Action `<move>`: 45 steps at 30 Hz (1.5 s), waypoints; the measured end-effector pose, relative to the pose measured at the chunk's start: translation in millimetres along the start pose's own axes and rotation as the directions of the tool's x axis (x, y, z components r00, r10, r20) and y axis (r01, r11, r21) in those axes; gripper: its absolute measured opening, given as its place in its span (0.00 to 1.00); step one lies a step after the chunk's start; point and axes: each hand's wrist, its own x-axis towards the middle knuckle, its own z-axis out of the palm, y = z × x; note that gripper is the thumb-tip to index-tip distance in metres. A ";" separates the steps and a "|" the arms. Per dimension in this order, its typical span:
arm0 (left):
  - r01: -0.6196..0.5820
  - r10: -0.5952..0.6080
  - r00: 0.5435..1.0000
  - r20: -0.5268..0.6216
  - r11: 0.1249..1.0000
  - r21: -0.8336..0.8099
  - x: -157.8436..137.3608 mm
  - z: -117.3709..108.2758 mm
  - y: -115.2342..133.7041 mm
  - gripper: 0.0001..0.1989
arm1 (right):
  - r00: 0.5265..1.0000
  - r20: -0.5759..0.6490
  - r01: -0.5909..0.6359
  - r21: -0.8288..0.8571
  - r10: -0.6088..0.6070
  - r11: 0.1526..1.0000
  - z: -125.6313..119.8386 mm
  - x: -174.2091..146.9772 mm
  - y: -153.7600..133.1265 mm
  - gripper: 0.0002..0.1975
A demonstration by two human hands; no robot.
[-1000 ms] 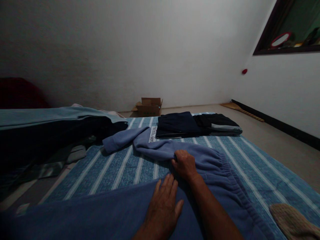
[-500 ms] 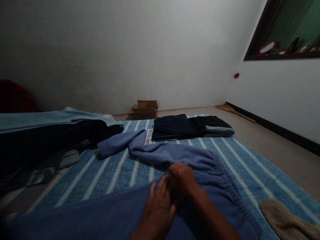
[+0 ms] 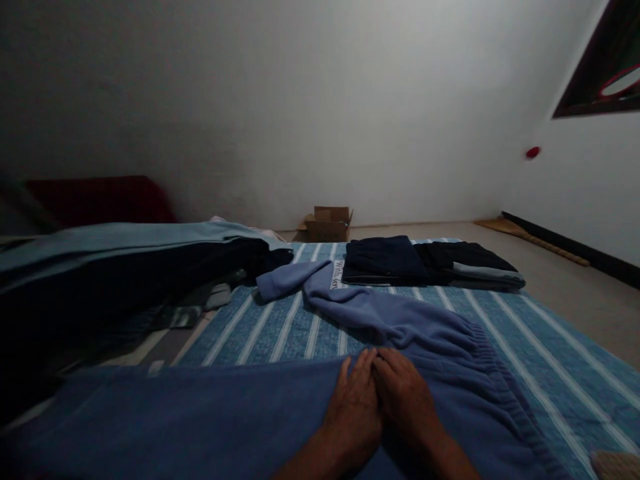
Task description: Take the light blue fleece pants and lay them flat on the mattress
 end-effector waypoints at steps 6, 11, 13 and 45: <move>-0.029 0.032 0.999 0.028 0.994 -0.102 -5.7 -5.6 -0.1 0.29 | 0.999 -0.036 0.037 0.006 -0.037 0.999 22.9 -25.5 24.3 0.18; -0.043 0.042 0.999 -0.016 0.997 -0.061 -29.8 -21.5 -10.2 0.28 | 0.998 -0.021 0.059 0.013 -0.059 0.998 27.3 -31.5 28.7 0.19; 0.001 -0.001 1.000 -0.007 1.000 -0.021 -45.1 -27.5 -18.3 0.30 | 0.999 -0.016 0.049 0.011 -0.049 0.999 27.3 -33.0 28.0 0.19; 0.735 -0.703 0.678 -0.215 0.639 0.229 -151.6 -74.0 -124.2 0.41 | 0.965 -0.076 0.238 -0.135 -0.250 0.962 11.4 -27.0 29.0 0.21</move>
